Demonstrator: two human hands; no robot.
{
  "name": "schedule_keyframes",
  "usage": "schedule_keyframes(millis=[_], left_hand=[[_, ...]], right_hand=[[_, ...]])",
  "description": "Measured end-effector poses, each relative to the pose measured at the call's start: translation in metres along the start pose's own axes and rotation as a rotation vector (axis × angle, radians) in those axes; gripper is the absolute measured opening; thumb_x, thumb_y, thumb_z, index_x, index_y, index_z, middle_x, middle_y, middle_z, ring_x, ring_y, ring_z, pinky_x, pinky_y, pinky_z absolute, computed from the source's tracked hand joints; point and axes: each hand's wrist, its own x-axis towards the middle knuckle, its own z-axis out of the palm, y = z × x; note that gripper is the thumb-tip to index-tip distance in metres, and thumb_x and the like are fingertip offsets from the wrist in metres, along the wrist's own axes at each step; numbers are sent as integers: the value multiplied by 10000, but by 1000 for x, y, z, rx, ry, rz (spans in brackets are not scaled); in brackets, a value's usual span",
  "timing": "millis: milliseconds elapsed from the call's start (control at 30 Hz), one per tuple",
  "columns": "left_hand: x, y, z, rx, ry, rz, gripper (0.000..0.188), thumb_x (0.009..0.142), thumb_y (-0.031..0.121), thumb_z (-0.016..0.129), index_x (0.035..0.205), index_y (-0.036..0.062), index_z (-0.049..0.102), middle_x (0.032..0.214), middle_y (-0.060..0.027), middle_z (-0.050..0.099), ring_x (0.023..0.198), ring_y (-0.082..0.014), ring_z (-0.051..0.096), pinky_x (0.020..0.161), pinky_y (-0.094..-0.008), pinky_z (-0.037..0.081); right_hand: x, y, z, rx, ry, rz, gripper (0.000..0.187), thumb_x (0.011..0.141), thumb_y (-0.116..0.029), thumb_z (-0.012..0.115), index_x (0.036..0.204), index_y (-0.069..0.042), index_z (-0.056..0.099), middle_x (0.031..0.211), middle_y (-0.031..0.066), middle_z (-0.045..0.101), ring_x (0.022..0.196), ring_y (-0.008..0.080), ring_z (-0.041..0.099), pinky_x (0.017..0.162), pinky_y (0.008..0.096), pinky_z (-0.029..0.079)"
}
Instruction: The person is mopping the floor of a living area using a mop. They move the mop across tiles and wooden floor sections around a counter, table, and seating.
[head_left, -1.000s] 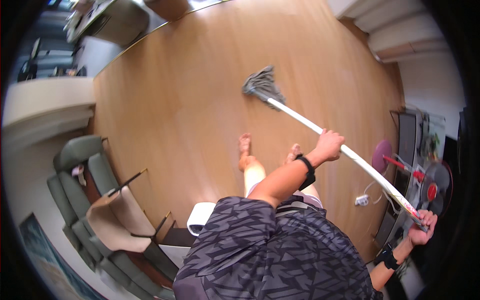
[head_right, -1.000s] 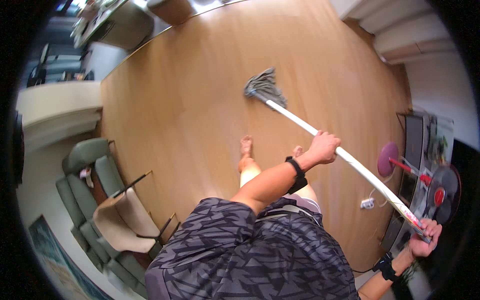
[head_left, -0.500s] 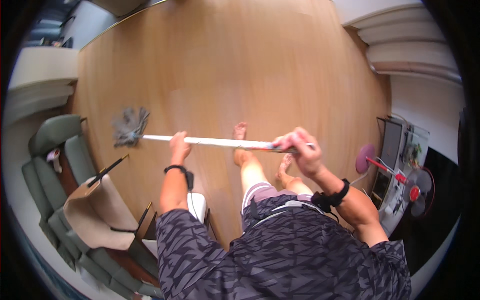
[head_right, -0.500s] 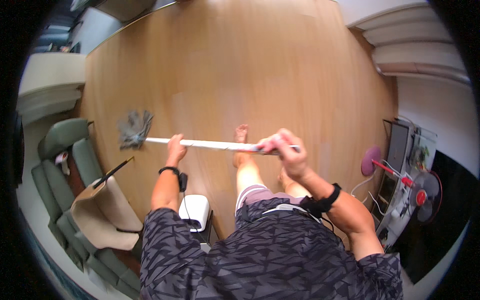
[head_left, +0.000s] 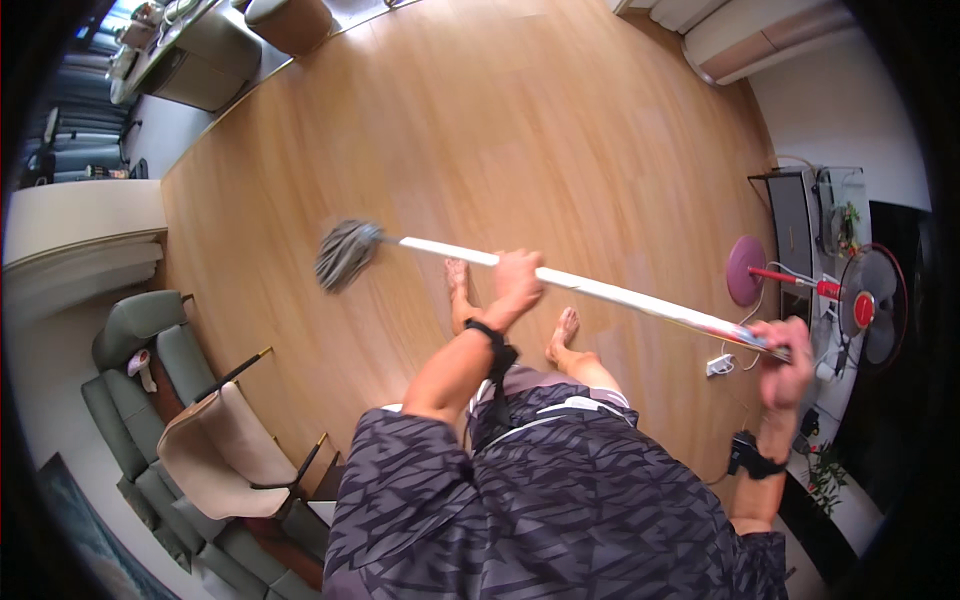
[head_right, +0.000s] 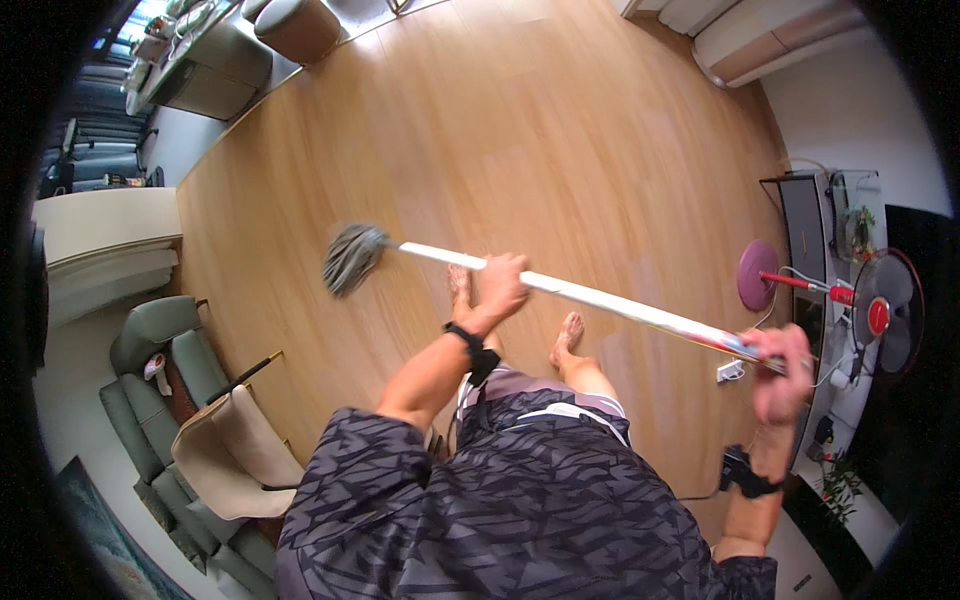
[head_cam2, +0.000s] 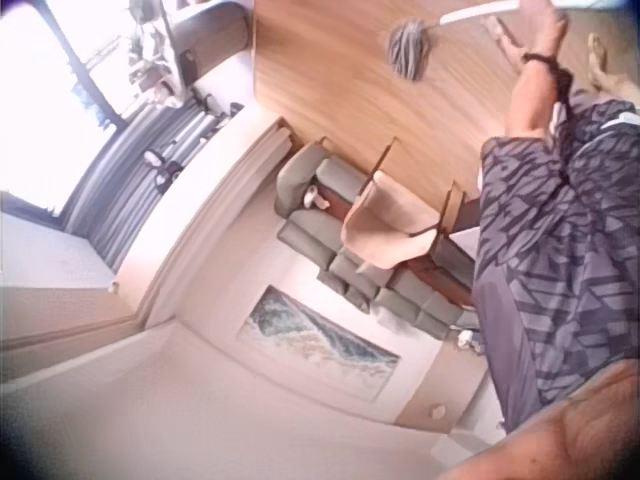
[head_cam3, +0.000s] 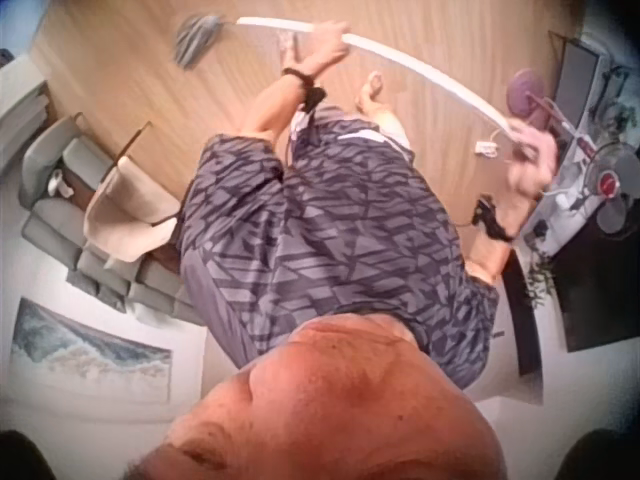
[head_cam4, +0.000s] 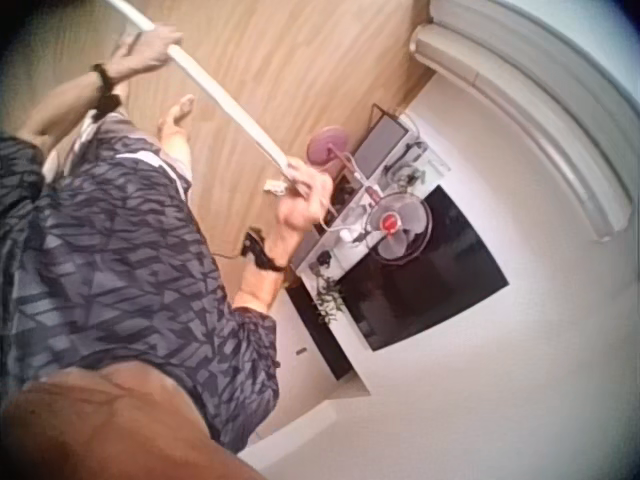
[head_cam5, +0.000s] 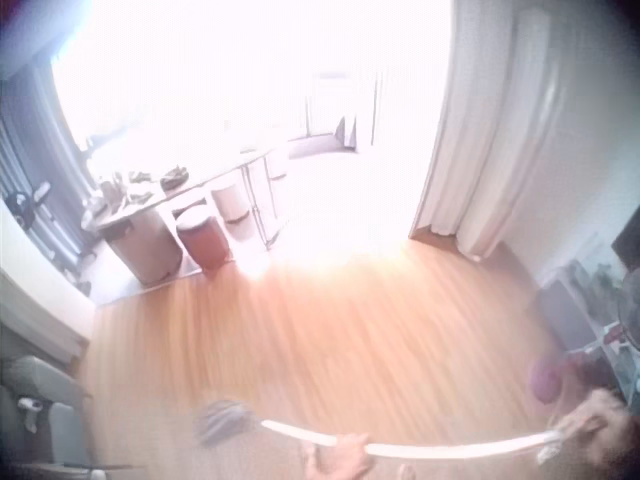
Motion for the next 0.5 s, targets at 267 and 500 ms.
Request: schedule_keyframes(millis=[267, 500], left_hand=[[40, 275, 99, -295, -264, 470, 110, 680, 90, 596, 784, 85, 629, 802, -142, 609, 853, -341, 572, 825, -424, 417], [18, 299, 126, -332, -346, 587, 109, 706, 145, 632, 810, 116, 644, 849, -112, 620, 892, -321, 579, 870, -416, 409]], right_hand=[[-167, -119, -181, -355, 214, -283, 177, 959, -162, 378, 810, -65, 369, 794, 92, 422, 878, 252, 484, 898, 410, 374], [-205, -108, -184, -416, 133, -478, 192, 947, -207, 369, 799, -88, 345, 755, 83, 397, 805, 224, 435, 812, 386, 348]])
